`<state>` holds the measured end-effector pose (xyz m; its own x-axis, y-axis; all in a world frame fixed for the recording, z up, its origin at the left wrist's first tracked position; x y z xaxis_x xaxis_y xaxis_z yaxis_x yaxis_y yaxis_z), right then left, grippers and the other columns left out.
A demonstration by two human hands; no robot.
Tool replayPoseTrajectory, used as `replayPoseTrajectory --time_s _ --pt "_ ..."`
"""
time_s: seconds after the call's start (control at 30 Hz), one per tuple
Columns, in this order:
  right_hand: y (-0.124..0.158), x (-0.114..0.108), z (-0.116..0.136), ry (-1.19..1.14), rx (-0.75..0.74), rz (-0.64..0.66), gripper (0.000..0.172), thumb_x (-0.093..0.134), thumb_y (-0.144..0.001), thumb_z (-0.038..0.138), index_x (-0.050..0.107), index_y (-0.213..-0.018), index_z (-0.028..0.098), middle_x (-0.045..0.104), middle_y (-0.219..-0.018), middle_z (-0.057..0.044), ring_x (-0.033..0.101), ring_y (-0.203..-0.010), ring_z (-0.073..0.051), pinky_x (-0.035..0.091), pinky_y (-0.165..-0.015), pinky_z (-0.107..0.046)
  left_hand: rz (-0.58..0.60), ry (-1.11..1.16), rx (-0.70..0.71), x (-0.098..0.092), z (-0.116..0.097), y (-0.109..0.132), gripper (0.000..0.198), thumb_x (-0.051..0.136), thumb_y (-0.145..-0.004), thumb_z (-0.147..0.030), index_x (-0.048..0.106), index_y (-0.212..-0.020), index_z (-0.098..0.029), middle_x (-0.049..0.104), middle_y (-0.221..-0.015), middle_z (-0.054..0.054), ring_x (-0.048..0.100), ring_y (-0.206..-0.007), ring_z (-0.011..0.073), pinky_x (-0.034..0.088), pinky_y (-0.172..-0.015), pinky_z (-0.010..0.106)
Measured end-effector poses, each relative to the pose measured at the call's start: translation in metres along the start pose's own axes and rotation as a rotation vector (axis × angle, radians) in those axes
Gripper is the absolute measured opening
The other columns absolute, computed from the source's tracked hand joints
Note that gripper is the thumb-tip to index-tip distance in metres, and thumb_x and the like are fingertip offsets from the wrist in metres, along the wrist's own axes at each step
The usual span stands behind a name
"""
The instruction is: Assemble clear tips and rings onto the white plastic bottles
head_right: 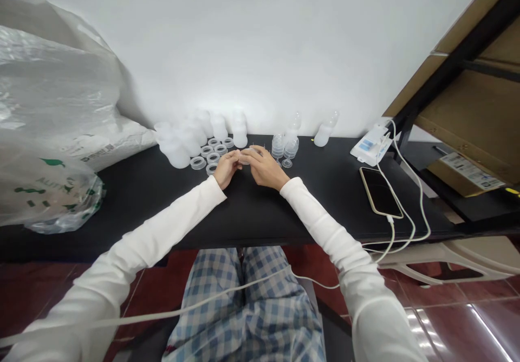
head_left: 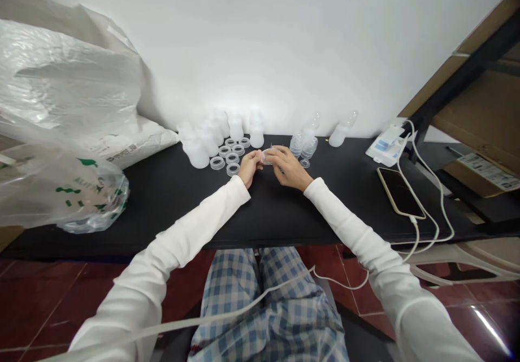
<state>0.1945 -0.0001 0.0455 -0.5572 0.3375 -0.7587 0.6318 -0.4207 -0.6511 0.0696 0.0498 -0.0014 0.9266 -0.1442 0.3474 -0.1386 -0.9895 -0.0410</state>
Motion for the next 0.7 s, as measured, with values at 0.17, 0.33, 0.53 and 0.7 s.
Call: replayPoseTrajectory --time_s 0.17,0.33,0.53,0.7 --pt "0.002 -0.013 -0.012 0.083 0.334 -0.165 0.035 0.051 -0.1 0.044 0.058 -0.12 0.016 0.068 -0.115 -0.017 0.064 -0.108 -0.03 0.052 -0.094 -0.046 -0.002 -0.217 0.322 0.007 -0.014 0.013 0.029 0.067 -0.088 -0.043 0.059 -0.074 -0.019 0.059 -0.072 -0.001 0.053 -0.068 0.0114 0.045 -0.068 0.025" --pt "0.009 -0.008 -0.027 0.062 0.546 -0.116 0.037 0.046 -0.102 0.052 0.061 -0.104 0.018 0.067 -0.08 -0.006 0.063 -0.072 -0.022 0.052 -0.073 -0.035 0.007 -0.322 0.467 0.012 -0.025 0.019 0.037 0.067 -0.087 -0.055 0.061 -0.077 -0.02 0.06 -0.074 -0.001 0.055 -0.072 0.0127 0.046 -0.074 0.027" --pt "0.005 -0.003 -0.018 0.12 0.157 0.05 0.023 0.051 -0.103 0.028 0.065 -0.119 0.02 0.07 -0.115 -0.013 0.067 -0.104 -0.025 0.055 -0.091 -0.04 -0.039 -0.049 0.238 0.0 -0.011 0.0 0.043 0.072 -0.083 -0.05 0.052 -0.063 -0.018 0.049 -0.061 -0.004 0.044 -0.057 0.0082 0.038 -0.056 0.023" --pt "0.01 -0.008 -0.015 0.217 -0.045 0.13 0.041 0.041 -0.099 0.005 0.066 -0.124 0.025 0.063 -0.142 -0.013 0.061 -0.13 -0.025 0.056 -0.1 -0.046 -0.002 0.122 0.023 0.007 -0.009 0.002 0.031 0.072 -0.082 -0.037 0.056 -0.065 -0.016 0.05 -0.06 -0.004 0.042 -0.052 0.0064 0.033 -0.05 0.021"
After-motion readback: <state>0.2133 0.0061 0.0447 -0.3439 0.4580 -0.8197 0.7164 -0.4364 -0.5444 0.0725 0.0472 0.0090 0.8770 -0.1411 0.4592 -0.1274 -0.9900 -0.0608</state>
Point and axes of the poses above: each hand's wrist, its own y-axis away from the middle knuckle, its own x-axis out of the palm, z = x × y, the point moved 6 cm from there along -y, towards the middle knuckle
